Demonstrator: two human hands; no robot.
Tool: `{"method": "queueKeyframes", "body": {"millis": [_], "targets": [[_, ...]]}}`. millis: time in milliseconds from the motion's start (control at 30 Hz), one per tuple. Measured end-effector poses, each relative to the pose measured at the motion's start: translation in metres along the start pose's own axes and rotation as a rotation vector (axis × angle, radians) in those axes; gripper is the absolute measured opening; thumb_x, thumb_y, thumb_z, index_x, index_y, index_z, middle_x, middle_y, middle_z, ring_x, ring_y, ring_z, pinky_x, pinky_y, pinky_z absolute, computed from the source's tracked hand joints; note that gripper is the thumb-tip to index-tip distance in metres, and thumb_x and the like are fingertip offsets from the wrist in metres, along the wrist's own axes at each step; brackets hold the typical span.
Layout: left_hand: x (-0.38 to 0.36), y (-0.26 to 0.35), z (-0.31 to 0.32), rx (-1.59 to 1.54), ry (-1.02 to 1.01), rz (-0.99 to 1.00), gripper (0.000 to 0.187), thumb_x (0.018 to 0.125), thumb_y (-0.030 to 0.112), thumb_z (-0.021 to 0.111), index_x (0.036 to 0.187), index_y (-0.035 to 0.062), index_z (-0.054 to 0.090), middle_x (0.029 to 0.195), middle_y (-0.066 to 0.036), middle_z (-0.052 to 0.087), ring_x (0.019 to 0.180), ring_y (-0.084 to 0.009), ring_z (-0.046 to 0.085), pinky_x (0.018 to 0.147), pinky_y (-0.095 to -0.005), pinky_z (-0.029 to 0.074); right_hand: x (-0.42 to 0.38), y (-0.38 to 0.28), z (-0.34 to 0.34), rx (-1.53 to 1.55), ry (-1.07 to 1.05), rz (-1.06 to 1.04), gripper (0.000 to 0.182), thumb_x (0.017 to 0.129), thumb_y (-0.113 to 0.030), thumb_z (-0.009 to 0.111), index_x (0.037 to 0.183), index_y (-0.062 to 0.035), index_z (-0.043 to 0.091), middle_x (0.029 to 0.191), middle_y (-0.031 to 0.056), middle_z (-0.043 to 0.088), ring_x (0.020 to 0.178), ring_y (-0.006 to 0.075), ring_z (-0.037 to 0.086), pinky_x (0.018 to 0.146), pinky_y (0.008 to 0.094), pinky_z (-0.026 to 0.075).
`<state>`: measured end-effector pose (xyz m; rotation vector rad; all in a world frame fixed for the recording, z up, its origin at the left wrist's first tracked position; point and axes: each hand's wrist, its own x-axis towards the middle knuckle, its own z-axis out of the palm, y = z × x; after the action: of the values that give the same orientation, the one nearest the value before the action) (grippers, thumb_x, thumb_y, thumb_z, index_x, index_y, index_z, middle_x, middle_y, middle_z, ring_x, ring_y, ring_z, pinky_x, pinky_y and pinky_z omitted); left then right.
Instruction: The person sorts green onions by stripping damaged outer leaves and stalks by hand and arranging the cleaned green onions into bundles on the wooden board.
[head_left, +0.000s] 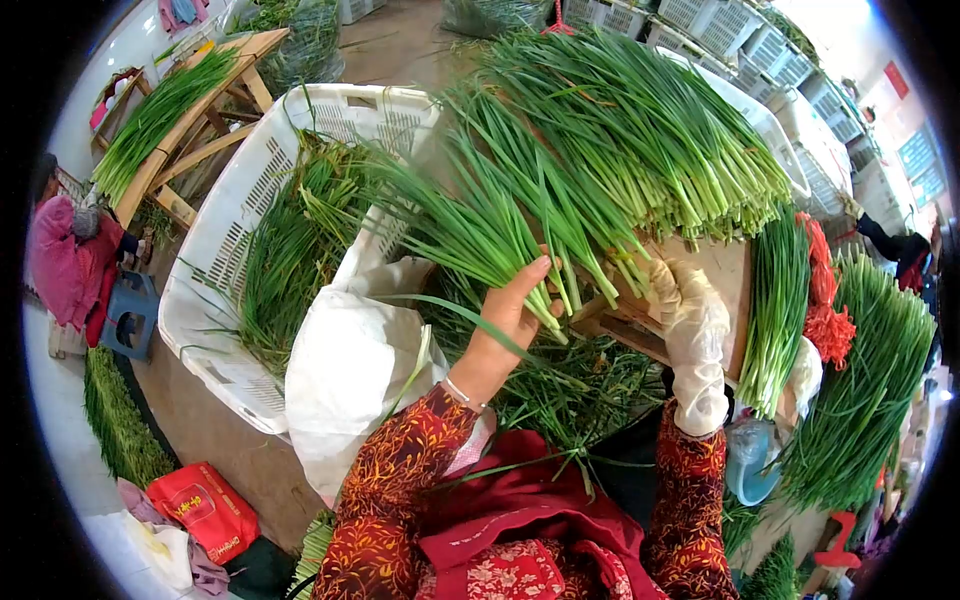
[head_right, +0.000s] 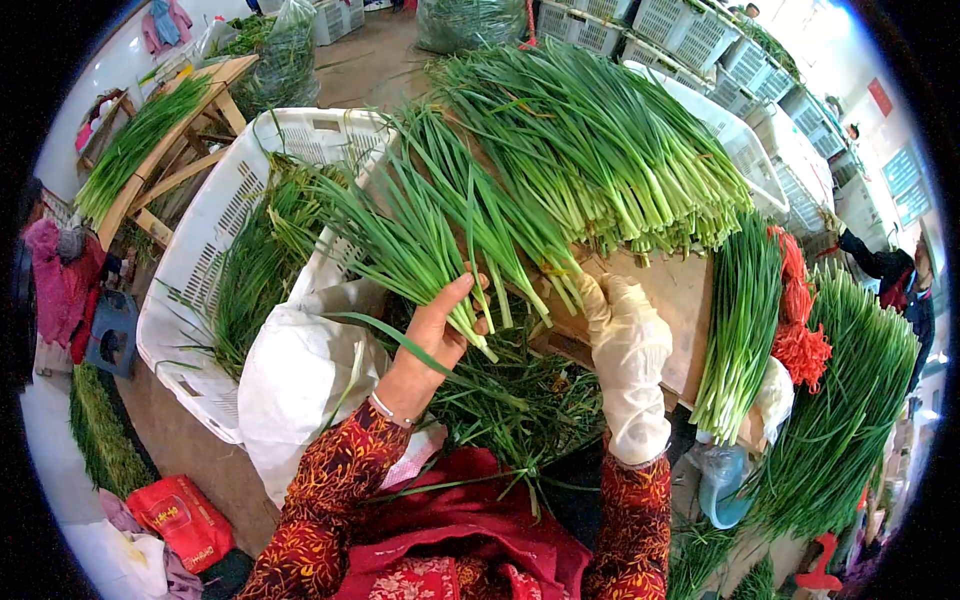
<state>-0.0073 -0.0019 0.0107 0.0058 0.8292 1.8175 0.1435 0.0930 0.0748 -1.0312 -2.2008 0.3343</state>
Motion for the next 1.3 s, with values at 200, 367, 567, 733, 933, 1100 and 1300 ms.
{"method": "queueKeyframes", "body": {"millis": [200,367,567,733,933,1100,1300], "targets": [[-0.009,-0.009,0.006,0.001,-0.133,0.002,0.028,0.081,0.019,0.062,0.106,0.0091,0.054,0.096,-0.002,0.06,0.078,-0.0132,0.057,0.06,-0.0292,0.049,-0.016,-0.037,0.024,0.318,-0.278,0.047,0.015,0.077,-0.019,0.065,0.085,-0.007,0.06,0.07,0.0048,0.057,0.059,0.0169,0.058,0.055,0.0289,0.047],[-0.009,-0.006,-0.004,-0.006,-0.105,0.064,0.024,0.082,0.021,0.059,0.103,0.0101,0.054,0.099,-0.004,0.06,0.085,-0.0166,0.059,0.066,-0.0301,0.049,-0.019,-0.023,0.02,0.351,-0.278,0.101,0.018,0.078,-0.022,0.063,0.084,-0.0057,0.06,0.073,0.0086,0.061,0.062,0.0182,0.06,0.057,0.0295,0.047],[-0.006,-0.002,-0.005,-0.105,-0.172,0.054,0.017,0.089,0.025,0.05,0.099,0.0108,0.047,0.079,0.0,0.05,0.069,-0.0129,0.052,0.063,-0.0317,0.047,-0.006,-0.017,0.02,0.287,-0.265,0.211,0.02,0.078,-0.027,0.063,0.079,-0.0071,0.06,0.061,0.006,0.059,0.054,0.0184,0.058,0.052,0.029,0.044],[-0.003,-0.003,-0.007,-0.203,-0.229,0.045,0.019,0.086,0.023,0.057,0.096,0.0103,0.047,0.073,0.002,0.046,0.063,-0.0103,0.047,0.059,-0.0299,0.044,0.011,-0.029,0.008,-0.002,-0.282,0.221,0.03,0.073,-0.037,0.066,0.079,-0.0088,0.059,0.063,0.0063,0.059,0.057,0.021,0.058,0.053,0.0319,0.044],[-0.007,-0.001,0.001,-0.098,-0.183,0.024,0.015,0.084,0.022,0.059,0.09,0.0112,0.05,0.073,0.002,0.049,0.061,-0.0095,0.048,0.052,-0.0272,0.042,0.026,-0.017,0.023,-0.142,-0.31,0.095,0.024,0.077,-0.032,0.062,0.084,-0.0091,0.06,0.078,0.0072,0.062,0.069,0.0221,0.06,0.063,0.0338,0.045],[-0.008,-0.005,0.004,-0.056,-0.155,0.023,0.027,0.084,0.024,0.059,0.103,0.0077,0.051,0.087,-0.003,0.055,0.064,-0.0112,0.048,0.055,-0.027,0.043,0.005,-0.045,-0.005,0.227,-0.286,0.146,0.017,0.074,-0.022,0.066,0.082,-0.0083,0.061,0.071,0.0058,0.06,0.06,0.0195,0.058,0.056,0.0288,0.046],[-0.014,-0.004,-0.002,0.035,-0.179,0.059,0.037,0.082,0.028,0.062,0.107,0.0027,0.053,0.097,-0.005,0.058,0.066,-0.0117,0.048,0.058,-0.0258,0.045,-0.019,-0.052,0.006,0.266,-0.403,0.152,0.02,0.071,-0.023,0.069,0.075,-0.0067,0.059,0.064,0.0041,0.055,0.053,0.0146,0.052,0.051,0.027,0.042]]}}
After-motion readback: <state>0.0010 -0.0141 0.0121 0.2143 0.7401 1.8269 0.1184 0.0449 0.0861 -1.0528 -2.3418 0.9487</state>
